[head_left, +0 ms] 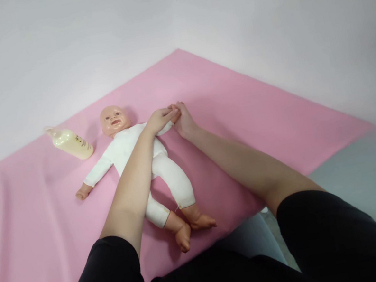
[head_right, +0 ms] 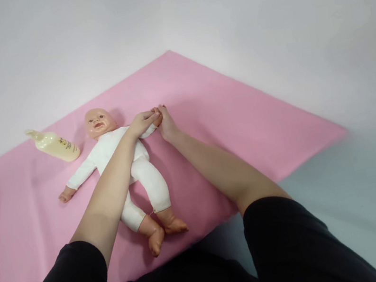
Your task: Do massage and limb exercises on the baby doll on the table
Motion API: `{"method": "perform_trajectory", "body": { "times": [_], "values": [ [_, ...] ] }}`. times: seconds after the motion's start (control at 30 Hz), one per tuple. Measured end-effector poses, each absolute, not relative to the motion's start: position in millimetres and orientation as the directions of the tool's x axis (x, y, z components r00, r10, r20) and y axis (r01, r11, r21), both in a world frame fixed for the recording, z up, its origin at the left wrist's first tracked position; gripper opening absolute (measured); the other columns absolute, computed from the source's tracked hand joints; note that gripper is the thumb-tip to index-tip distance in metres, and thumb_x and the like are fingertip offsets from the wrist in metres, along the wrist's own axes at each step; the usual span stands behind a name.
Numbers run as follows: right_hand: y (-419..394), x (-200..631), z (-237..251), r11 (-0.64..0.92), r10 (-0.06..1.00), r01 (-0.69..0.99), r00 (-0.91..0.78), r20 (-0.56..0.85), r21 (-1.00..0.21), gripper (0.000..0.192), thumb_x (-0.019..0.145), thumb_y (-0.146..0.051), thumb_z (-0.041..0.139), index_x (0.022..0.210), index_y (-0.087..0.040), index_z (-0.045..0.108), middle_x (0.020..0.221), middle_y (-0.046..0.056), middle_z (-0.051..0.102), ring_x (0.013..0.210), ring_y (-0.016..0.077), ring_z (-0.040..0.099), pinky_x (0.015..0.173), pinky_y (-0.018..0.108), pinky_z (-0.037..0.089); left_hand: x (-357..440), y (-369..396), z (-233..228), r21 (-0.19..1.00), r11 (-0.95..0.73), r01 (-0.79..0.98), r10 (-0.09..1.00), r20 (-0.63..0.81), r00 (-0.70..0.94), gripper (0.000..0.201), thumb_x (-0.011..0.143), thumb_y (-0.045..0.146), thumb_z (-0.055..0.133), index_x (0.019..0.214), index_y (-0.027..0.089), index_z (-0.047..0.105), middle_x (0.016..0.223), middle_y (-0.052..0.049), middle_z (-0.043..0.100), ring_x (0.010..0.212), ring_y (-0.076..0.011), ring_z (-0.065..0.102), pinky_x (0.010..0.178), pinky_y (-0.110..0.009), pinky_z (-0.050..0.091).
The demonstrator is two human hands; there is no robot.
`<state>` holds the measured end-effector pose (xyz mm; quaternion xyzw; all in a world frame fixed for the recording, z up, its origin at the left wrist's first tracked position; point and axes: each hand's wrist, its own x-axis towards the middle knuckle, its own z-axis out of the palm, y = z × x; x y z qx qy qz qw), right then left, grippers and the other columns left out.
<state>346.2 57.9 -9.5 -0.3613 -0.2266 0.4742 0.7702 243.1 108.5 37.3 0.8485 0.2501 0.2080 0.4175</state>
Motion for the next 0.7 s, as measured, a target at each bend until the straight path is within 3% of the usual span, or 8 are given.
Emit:
{"method": "perform_trajectory", "body": {
  "times": [0.13,0.27,0.47,0.57,0.7],
  "values": [
    [57.1,346.3,-8.6,0.249,0.905,-0.598,0.423,-0.037,-0.762,0.048,0.078,-0.072,0.065,0.081,-0.025,0.058,0.089,0.002,0.067,0.107,0.0219,0.066,0.098,0.039,0.057,243.1,108.6,37.3,0.786,-0.554,0.275,0.610,0.158,0.777,0.043,0.094,0.050,0.053,0.080,0.014,0.070,0.078,-0.004,0.066,0.079,-0.0183,0.061,0.080,-0.029,0.046],
    [61.7,345.8,-12.5,0.290,0.877,-0.589,0.480,-0.037,-0.754,0.038,0.078,-0.060,0.071,0.087,-0.026,0.058,0.098,0.001,0.067,0.113,0.0198,0.064,0.102,0.036,0.055,243.6,110.6,36.8,0.751,-0.593,0.290,0.620,0.197,0.759,0.044,0.096,0.048,0.050,0.074,0.015,0.069,0.072,-0.003,0.064,0.075,-0.0180,0.059,0.076,-0.029,0.046],
    [64.1,348.4,-19.5,0.398,0.791,-0.438,0.610,0.059,-0.806,0.035,0.073,-0.049,0.075,0.096,-0.028,0.058,0.101,-0.001,0.063,0.111,0.0175,0.064,0.102,0.033,0.053,243.3,112.1,38.1,0.756,-0.595,0.272,0.665,0.273,0.695,0.035,0.094,0.037,0.052,0.088,0.015,0.078,0.096,-0.007,0.077,0.097,-0.0218,0.069,0.093,-0.030,0.049],
    [63.1,352.3,-20.4,0.421,0.775,-0.353,0.619,0.129,-0.836,0.036,0.073,-0.051,0.074,0.097,-0.028,0.058,0.097,-0.002,0.063,0.102,0.0158,0.064,0.095,0.030,0.054,243.1,114.4,36.7,0.752,-0.613,0.243,0.638,0.290,0.713,0.032,0.093,0.033,0.055,0.089,0.015,0.080,0.105,-0.009,0.078,0.105,-0.0223,0.069,0.097,-0.031,0.049],
    [64.4,358.9,-21.0,0.395,0.751,-0.306,0.651,0.112,-0.866,0.031,0.076,-0.049,0.071,0.094,-0.028,0.058,0.089,-0.003,0.063,0.088,0.0137,0.064,0.080,0.026,0.055,243.0,117.9,33.3,0.750,-0.619,0.231,0.631,0.300,0.716,0.025,0.090,0.026,0.060,0.099,0.017,0.081,0.117,-0.011,0.076,0.111,-0.0221,0.069,0.101,-0.033,0.049]
  ]
}}
